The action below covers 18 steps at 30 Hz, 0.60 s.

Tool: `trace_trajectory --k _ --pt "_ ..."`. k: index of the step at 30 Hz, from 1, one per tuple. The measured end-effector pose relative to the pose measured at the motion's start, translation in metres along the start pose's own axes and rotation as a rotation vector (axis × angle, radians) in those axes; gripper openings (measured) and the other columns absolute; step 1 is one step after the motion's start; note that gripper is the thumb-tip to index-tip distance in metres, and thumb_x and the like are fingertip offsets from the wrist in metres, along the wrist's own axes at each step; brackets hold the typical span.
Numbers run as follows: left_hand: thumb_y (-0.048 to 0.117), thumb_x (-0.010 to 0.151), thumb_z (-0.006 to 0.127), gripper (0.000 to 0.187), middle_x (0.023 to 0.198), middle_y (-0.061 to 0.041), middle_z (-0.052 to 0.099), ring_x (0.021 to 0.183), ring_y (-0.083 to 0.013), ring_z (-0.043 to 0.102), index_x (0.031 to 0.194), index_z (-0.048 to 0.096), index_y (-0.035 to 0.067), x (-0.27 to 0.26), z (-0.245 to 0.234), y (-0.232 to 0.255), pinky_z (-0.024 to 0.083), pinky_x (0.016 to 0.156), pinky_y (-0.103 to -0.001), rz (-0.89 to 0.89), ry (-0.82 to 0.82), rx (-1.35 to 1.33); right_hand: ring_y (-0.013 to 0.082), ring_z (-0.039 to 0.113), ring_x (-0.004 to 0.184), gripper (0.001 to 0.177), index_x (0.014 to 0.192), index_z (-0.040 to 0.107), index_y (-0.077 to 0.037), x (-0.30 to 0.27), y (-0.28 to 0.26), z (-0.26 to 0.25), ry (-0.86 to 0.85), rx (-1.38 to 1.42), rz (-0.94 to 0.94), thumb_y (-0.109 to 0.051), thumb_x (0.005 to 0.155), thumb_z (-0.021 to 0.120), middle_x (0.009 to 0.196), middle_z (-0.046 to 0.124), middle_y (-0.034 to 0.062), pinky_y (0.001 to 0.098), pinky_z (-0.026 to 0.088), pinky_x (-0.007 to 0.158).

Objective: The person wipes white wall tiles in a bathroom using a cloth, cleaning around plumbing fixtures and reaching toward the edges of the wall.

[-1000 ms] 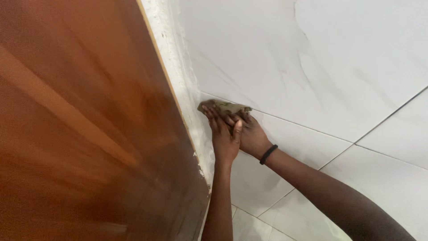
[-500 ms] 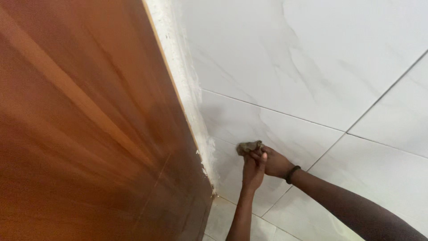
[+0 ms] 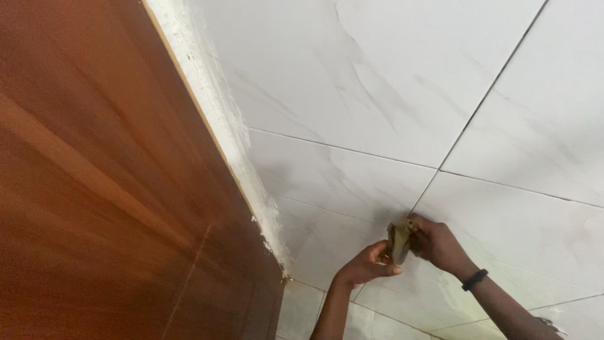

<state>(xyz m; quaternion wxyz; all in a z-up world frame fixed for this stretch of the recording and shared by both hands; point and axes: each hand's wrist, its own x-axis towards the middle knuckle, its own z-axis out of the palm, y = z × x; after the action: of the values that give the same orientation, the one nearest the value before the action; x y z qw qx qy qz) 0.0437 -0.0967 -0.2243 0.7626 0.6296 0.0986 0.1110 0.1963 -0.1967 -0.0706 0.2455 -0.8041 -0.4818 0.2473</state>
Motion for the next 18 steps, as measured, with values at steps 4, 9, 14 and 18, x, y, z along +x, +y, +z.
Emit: trace_trajectory --k 4,9,14,18 --pt "0.030 0.090 0.079 0.045 0.115 -0.011 0.072 0.100 -0.0186 0.065 0.121 0.068 0.000 -0.002 0.008 0.052 0.054 0.089 -0.033 0.081 0.263 0.145 0.0214 0.070 0.094 0.023 0.112 0.064 -0.002 -0.018 -0.011 -0.015 0.293 -0.029 -0.494 -0.007 0.091 0.056 0.111 0.068 0.0128 0.0348 0.062 0.077" --pt "0.020 0.092 0.078 0.029 0.107 -0.004 0.058 0.093 -0.0149 0.060 0.109 0.067 0.001 -0.027 -0.014 0.110 0.052 0.082 -0.031 0.396 0.486 0.192 0.0156 0.064 0.069 0.027 0.110 0.069 -0.005 -0.030 -0.028 -0.040 0.012 0.343 -0.108 -0.017 0.105 0.046 0.083 0.069 0.0063 0.0328 0.058 0.062" --pt "0.016 0.092 0.077 0.027 0.095 -0.005 0.051 0.077 -0.0150 0.047 0.114 0.066 0.005 -0.041 0.003 0.141 0.046 0.068 -0.031 0.451 1.000 0.358 0.0108 0.057 0.067 0.026 0.106 0.067 -0.003 -0.028 -0.053 -0.043 0.050 0.482 -0.214 -0.020 0.107 0.047 0.081 0.065 0.0034 0.0269 0.053 0.059" --pt "0.020 0.107 0.069 0.025 0.100 -0.005 0.054 0.086 -0.0129 0.049 0.120 0.057 0.004 -0.008 0.047 0.122 0.047 0.078 -0.028 0.768 0.954 -0.163 0.0175 0.054 0.065 0.030 0.108 0.067 -0.002 -0.026 -0.093 -0.041 0.094 0.458 -0.234 -0.026 0.110 0.050 0.080 0.061 0.0084 0.0345 0.049 0.058"
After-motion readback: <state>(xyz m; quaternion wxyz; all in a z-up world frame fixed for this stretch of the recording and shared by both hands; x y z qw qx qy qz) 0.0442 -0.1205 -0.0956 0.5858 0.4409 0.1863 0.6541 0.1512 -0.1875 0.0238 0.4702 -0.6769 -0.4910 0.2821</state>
